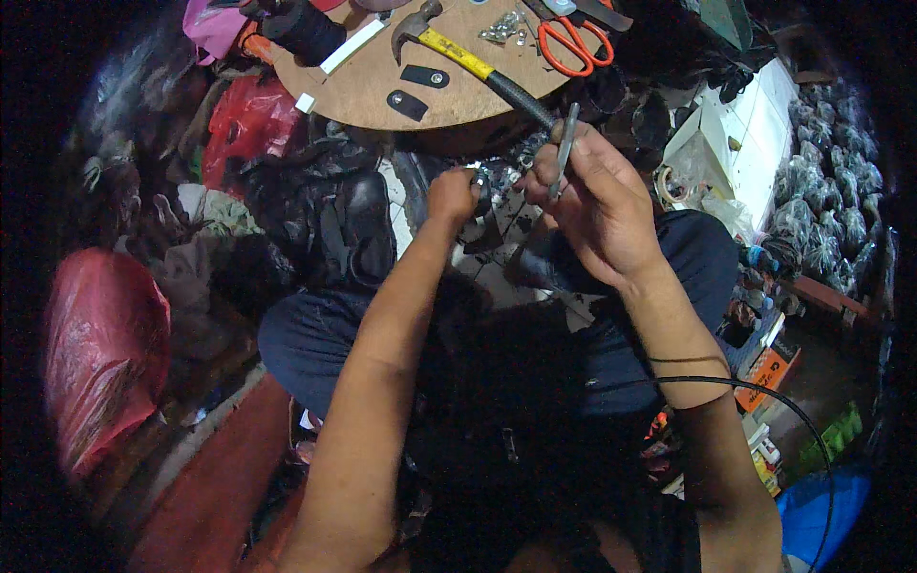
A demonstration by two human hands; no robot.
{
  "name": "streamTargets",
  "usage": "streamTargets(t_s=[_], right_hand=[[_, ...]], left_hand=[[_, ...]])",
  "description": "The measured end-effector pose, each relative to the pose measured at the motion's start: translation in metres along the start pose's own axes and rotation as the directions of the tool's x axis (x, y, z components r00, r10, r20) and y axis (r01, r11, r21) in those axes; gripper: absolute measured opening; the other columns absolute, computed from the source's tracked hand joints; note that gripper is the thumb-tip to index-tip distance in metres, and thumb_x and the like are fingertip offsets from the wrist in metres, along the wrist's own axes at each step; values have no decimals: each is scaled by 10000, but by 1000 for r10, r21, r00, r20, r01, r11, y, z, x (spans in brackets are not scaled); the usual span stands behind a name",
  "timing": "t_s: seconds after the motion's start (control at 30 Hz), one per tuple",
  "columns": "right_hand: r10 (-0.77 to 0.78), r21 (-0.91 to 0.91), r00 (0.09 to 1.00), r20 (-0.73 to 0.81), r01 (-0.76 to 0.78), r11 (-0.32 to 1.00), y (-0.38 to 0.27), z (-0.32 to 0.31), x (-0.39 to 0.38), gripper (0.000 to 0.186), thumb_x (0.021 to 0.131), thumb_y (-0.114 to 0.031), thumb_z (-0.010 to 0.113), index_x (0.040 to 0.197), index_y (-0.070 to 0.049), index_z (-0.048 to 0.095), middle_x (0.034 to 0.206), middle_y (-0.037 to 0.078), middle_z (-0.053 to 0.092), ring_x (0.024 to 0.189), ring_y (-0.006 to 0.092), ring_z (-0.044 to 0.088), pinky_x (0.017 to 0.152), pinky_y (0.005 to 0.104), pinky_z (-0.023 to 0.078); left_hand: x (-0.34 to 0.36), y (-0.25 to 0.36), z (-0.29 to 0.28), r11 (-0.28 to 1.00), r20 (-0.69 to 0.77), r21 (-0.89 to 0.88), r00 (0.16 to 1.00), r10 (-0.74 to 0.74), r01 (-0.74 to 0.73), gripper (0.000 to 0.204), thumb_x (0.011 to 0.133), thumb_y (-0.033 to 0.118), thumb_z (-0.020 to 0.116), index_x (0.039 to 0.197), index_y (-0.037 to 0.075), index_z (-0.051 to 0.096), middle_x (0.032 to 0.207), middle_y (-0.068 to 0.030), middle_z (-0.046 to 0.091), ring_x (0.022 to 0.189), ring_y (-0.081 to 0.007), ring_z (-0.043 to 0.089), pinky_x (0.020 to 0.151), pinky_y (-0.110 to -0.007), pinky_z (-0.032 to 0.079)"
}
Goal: The person repairs a black leather shoe by installing a metal eyelet. They use a hammer to tap the eyelet into place, then use pliers to crimp and secure it. The person repeatedly inspects the eyelet and adjusts the shoe during the process.
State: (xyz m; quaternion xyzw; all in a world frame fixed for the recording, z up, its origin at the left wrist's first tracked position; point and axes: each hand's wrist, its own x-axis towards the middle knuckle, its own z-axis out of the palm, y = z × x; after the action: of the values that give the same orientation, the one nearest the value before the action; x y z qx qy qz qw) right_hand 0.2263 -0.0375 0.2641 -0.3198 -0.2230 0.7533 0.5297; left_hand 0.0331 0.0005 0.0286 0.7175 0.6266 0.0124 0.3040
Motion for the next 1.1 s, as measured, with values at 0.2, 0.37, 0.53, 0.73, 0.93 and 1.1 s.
streamTargets(t_s=[0.2,0.37,0.53,0.73,0.93,1.1], right_hand=[[152,115,987,58,-158,981,-10,1,-3,271,1033,-287,539,1183,-66,583,799,-24,500,690,89,462,641,260,411],[234,125,972,-28,-229,965,-15,9,-8,229,1049,-280,512,1132,-70,546,714,-81,360,597,39,312,588,216,310],[295,128,956,-17,-290,948,-16,3,-7,249,1028,-318,552,1123,-92,597,744,-52,459,618,86,435,610,271,413],[281,195,944,174,-313,930,-13,-9,-3,252,1033,-317,541,1133,-92,595,738,-59,469,627,90,476,633,269,440],[266,112,964,-7,-264,958,-11,-5,-1,229,1034,-297,550,1121,-93,604,789,-38,552,670,92,518,634,261,437],[152,-704,987,-48,-141,696,13,-35,15,193,989,-264,630,1012,-73,645,761,-49,539,655,48,477,578,239,387]], left_hand=[[0,0,0,999,-68,-14,997,46,-47,250,820,185,695,1045,87,736,1108,-167,702,1002,-385,672,882,-484,541],[-3,4,-2,1000,-92,-12,996,13,-15,237,818,188,698,1026,82,740,1098,-166,706,997,-381,679,889,-480,546],[-2,2,0,1000,-87,-7,996,22,-23,256,816,197,713,1046,86,739,1094,-164,708,997,-374,680,887,-476,546],[0,-1,4,999,-94,22,994,47,-45,278,803,190,730,1060,87,740,1085,-162,710,983,-375,683,873,-479,547],[-2,0,3,1000,-85,-5,996,26,-27,268,816,194,714,1060,86,739,1086,-167,708,986,-379,679,873,-483,543],[-5,-3,3,997,-122,-49,991,51,-58,268,840,202,686,1080,93,733,1098,-166,704,1019,-385,665,901,-482,532]])
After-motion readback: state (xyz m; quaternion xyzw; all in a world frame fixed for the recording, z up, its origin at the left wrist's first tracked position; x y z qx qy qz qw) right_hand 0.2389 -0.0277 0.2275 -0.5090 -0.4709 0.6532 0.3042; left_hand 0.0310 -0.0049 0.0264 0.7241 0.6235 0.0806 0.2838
